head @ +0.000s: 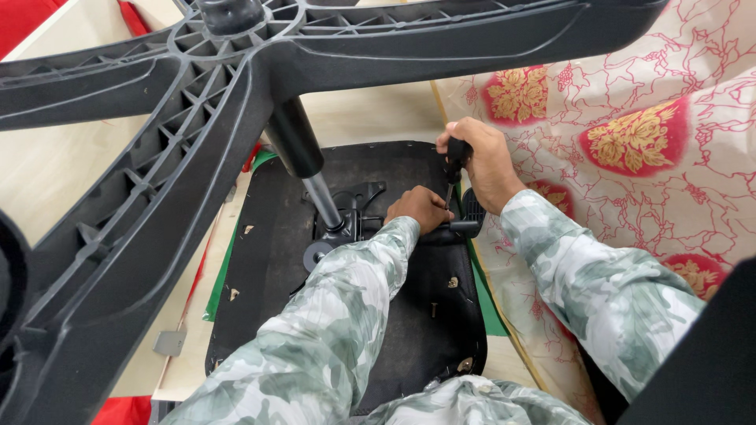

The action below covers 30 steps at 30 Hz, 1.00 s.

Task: The person uses a screwdriver to tighten a screw on the underside of an overturned office chair. They hold the chair base steady with one hand while turning the screwdriver with the other to secure the central column.

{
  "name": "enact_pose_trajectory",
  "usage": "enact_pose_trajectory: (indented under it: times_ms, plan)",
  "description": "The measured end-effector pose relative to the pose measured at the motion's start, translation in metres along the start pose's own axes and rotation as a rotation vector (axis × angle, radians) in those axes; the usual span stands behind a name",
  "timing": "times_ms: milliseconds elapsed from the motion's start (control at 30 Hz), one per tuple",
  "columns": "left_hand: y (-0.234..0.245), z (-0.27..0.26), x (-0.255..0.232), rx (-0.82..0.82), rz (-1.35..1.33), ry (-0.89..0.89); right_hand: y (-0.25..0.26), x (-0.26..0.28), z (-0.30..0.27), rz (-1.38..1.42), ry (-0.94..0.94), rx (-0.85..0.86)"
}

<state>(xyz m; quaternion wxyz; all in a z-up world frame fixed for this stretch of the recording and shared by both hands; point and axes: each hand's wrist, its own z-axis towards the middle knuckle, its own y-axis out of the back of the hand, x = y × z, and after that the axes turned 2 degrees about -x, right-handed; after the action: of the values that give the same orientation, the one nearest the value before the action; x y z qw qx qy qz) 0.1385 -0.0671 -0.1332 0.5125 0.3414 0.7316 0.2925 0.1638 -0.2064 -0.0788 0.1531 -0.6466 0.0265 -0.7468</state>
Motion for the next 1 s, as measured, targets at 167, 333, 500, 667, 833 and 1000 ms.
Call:
enact_pose_trajectory:
  times_ms: [167, 333, 500, 667, 833, 1000]
  plan:
    - [-0.006, 0.006, 0.000, -0.062, 0.061, -0.031, -0.007, -0.002, 0.003, -0.022, -0.034, 0.022]
    - [-0.014, 0.011, 0.004, -0.100, 0.112, -0.040, -0.009, -0.015, -0.004, -0.127, 0.046, -0.066]
    - [-0.009, 0.015, 0.004, -0.052, 0.092, -0.029, -0.010, -0.019, 0.001, -0.179, 0.074, -0.163]
    - [-0.003, 0.014, 0.004, -0.022, 0.103, -0.034, -0.015, -0.025, 0.000, -0.095, 0.057, -0.218]
    - [-0.002, 0.014, 0.005, -0.065, 0.084, -0.016, -0.022, -0.025, -0.001, -0.113, 0.106, -0.183]
    - [-0.001, 0.024, 0.011, -0.035, 0.094, -0.050, -0.030, -0.020, 0.003, -0.192, 0.088, -0.174]
